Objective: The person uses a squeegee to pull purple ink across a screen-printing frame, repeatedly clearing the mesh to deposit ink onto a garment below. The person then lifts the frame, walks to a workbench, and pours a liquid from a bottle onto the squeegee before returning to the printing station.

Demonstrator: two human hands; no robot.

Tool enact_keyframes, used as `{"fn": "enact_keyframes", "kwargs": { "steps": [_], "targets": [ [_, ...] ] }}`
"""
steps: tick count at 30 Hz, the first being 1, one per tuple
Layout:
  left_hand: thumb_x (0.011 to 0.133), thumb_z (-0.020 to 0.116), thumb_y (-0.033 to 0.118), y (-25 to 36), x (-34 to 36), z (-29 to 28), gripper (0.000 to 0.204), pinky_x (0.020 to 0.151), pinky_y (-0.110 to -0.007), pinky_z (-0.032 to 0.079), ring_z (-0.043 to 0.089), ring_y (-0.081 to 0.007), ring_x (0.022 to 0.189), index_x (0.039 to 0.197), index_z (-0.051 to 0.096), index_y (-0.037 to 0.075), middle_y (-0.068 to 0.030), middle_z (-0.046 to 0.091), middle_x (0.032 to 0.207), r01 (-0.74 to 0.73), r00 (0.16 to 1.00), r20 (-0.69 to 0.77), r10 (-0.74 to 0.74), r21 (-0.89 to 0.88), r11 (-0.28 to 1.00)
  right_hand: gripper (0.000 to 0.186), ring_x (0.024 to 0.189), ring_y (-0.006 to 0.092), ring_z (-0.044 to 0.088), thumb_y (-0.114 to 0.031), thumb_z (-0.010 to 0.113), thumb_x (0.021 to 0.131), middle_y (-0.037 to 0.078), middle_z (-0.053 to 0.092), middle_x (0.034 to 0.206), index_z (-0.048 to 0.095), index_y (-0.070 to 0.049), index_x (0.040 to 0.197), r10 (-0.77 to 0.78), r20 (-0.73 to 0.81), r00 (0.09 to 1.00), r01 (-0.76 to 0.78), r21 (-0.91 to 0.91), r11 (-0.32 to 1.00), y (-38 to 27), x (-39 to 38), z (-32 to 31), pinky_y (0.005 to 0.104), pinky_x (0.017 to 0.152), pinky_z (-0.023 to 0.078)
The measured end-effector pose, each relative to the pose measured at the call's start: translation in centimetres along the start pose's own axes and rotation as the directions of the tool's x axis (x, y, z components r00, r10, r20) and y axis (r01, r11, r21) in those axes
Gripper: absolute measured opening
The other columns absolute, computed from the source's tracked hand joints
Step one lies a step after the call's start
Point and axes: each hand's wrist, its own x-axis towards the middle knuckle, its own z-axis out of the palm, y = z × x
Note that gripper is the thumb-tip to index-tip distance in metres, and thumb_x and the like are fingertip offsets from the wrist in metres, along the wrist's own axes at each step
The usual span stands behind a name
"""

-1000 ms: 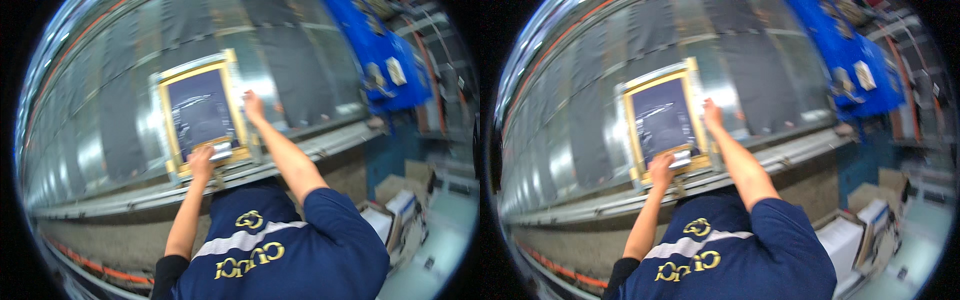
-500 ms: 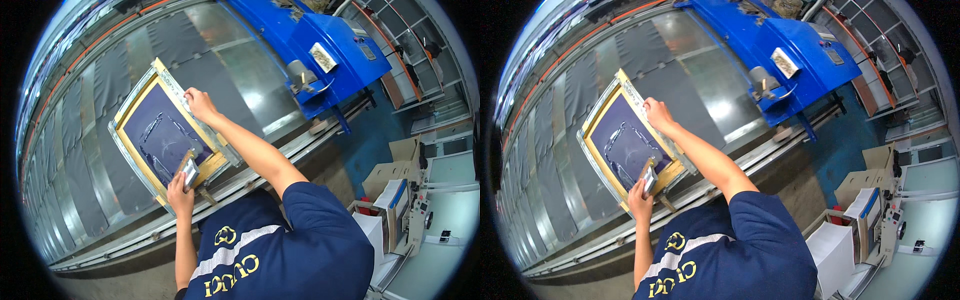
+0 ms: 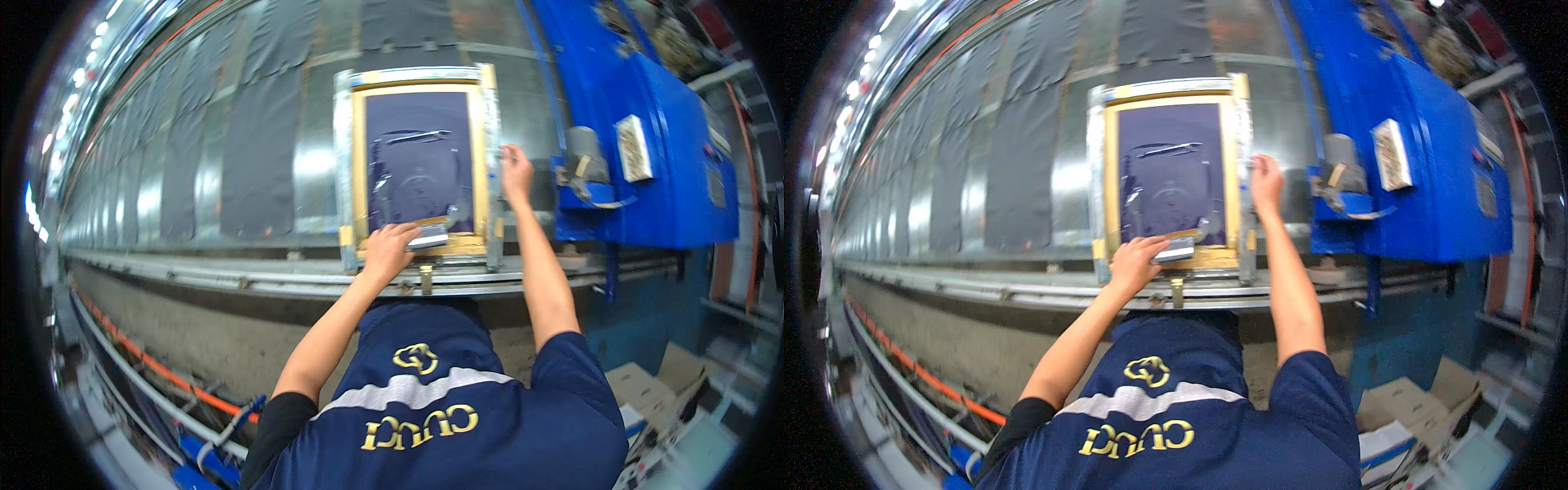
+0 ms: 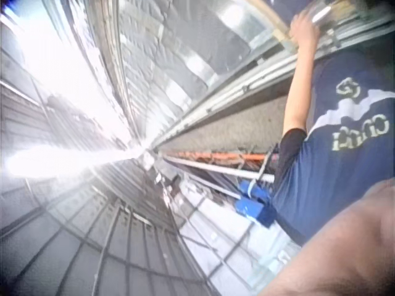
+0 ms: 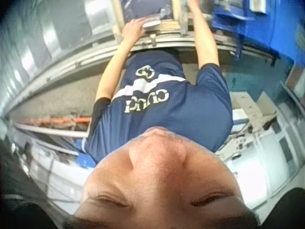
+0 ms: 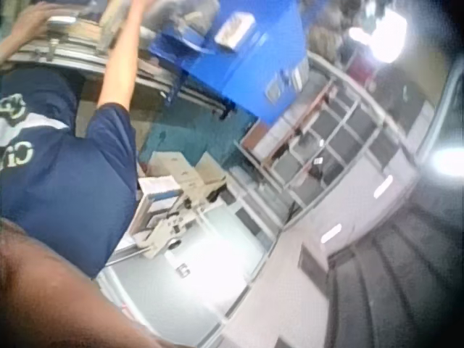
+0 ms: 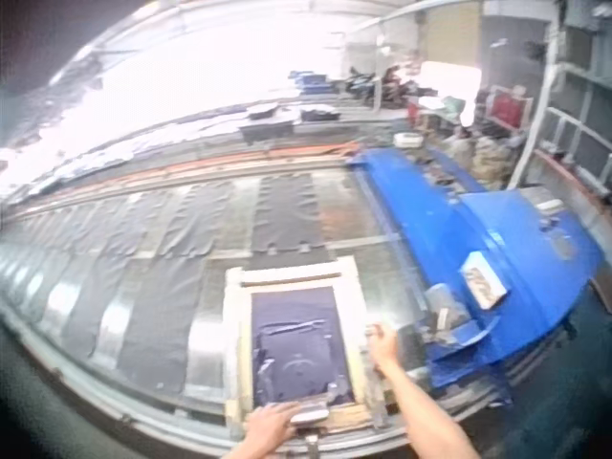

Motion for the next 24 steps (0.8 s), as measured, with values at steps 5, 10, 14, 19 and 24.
{"fn": "enact_keyframes", "kwargs": {
  "steps": [5,10,14,19,24],
  "targets": [
    [0.069,0.077,0.008,-0.5,-0.7,1.3,0.056,0.09,-0.04,0.053,0.066,-0.0205,0.118,0.124,0.075,0.019,0.0018,0.072,0.132,0.04,0.986,-0.159,-0.045,-0.038,0.998,0.018,0.093,0.0228,0.071,-0.019,0.063,0.103,0.013,0.076,0.101,0.073,-0.007,0.112,0.058,0.018,0.998,-0.057,-0.042,0.997,2.0,-0.6,0.6,0.0356,0.084,0.053],
    [0.068,0.079,0.008,-0.2,-2.8,1.8,0.064,0.089,-0.04,0.052,0.065,-0.0207,0.121,0.13,0.071,0.021,0.0037,0.07,0.136,0.015,0.982,-0.188,-0.011,0.016,1.0,0.019,0.081,0.0278,0.069,-0.024,0.062,0.103,0.015,0.073,0.09,0.072,-0.01,0.112,0.06,-0.004,0.998,-0.061,-0.115,0.992,1.8,0.0,1.8,0.0408,0.077,0.052],
    [0.069,0.079,0.008,0.3,-4.3,3.4,0.062,0.085,-0.04,0.049,0.064,-0.0199,0.121,0.128,0.071,0.023,0.0048,0.067,0.139,-0.09,0.994,-0.048,0.096,0.114,0.989,0.022,0.083,0.031,0.068,-0.027,0.06,0.104,0.016,0.073,0.091,0.071,-0.011,0.115,0.168,0.033,0.985,-0.157,-0.208,0.965,1.3,0.0,1.4,0.0416,0.08,0.052],
    [0.075,0.073,0.004,-3.7,4.3,4.6,0.052,0.081,-0.04,0.049,0.068,-0.0206,0.114,0.122,0.075,0.025,0.003,0.074,0.128,-0.109,0.947,-0.264,0.184,0.276,0.955,0.02,0.083,0.0372,0.069,-0.025,0.058,0.104,0.017,0.072,0.088,0.069,-0.012,0.115,0.119,0.01,0.993,-0.113,-0.236,0.965,0.4,-0.8,1.6,0.0465,0.08,0.052],
    [0.077,0.069,0.003,-4.7,18.9,-1.8,0.04,0.081,-0.042,0.053,0.073,-0.0279,0.096,0.109,0.081,0.024,-0.0051,0.079,0.105,0.116,0.974,-0.192,-0.116,-0.015,0.993,0.022,0.1,0.0404,0.068,-0.024,0.056,0.106,0.021,0.072,0.105,0.067,-0.008,0.115,0.07,0.027,0.997,-0.063,-0.204,0.977,1.1,0.0,1.2,0.0458,0.088,0.052]
  ]
}}
